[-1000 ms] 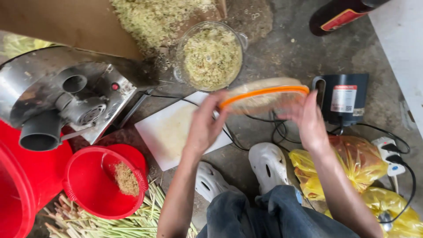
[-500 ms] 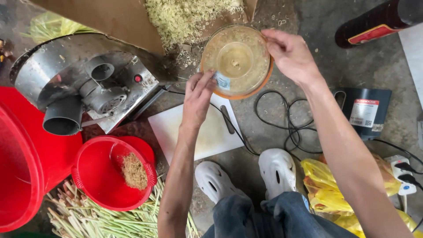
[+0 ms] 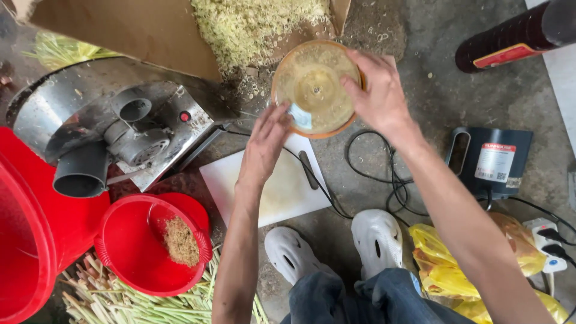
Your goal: The person feeds sugarcane stalks into a metal shredder, then transfers the shredded material into a food processor. After blending, they pour the processed contents into a red bucket.
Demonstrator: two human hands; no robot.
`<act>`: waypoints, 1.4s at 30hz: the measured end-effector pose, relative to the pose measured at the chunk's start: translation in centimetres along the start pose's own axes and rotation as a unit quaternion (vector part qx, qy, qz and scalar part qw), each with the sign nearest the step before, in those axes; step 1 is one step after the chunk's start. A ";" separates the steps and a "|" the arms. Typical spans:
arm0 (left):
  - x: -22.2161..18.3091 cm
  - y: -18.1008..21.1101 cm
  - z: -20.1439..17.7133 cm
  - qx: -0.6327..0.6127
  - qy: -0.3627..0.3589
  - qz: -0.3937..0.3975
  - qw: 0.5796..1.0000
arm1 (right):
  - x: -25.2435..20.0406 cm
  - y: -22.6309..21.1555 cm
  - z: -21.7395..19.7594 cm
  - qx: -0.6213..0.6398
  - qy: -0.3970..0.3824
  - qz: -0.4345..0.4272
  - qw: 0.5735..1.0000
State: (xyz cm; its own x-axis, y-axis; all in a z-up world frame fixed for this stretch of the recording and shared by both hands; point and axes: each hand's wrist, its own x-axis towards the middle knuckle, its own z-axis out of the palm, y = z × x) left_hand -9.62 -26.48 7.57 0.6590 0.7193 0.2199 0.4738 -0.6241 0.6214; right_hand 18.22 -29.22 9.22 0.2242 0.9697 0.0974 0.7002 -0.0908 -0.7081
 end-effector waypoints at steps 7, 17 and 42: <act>2.1 1.6 0.8 -0.098 0.131 -0.205 0.965 | 1.0 1.1 0.2 0.037 -0.050 0.074 0.995; 4.5 2.7 2.3 -0.156 0.018 -0.355 0.922 | -4.5 2.2 -0.7 0.029 0.035 0.149 0.988; 0.8 14.8 10.7 -0.583 -0.022 -0.325 0.744 | -22.1 14.8 -12.2 0.189 0.198 0.344 0.898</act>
State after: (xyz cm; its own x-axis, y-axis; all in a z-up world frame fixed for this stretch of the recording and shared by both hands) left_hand 4.19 -38.36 8.86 0.5426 0.7266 -0.4215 -0.1118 0.5597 0.8211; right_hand 31.87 -54.81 5.12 0.7915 0.5497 -0.2670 0.0393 -0.4817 -0.8754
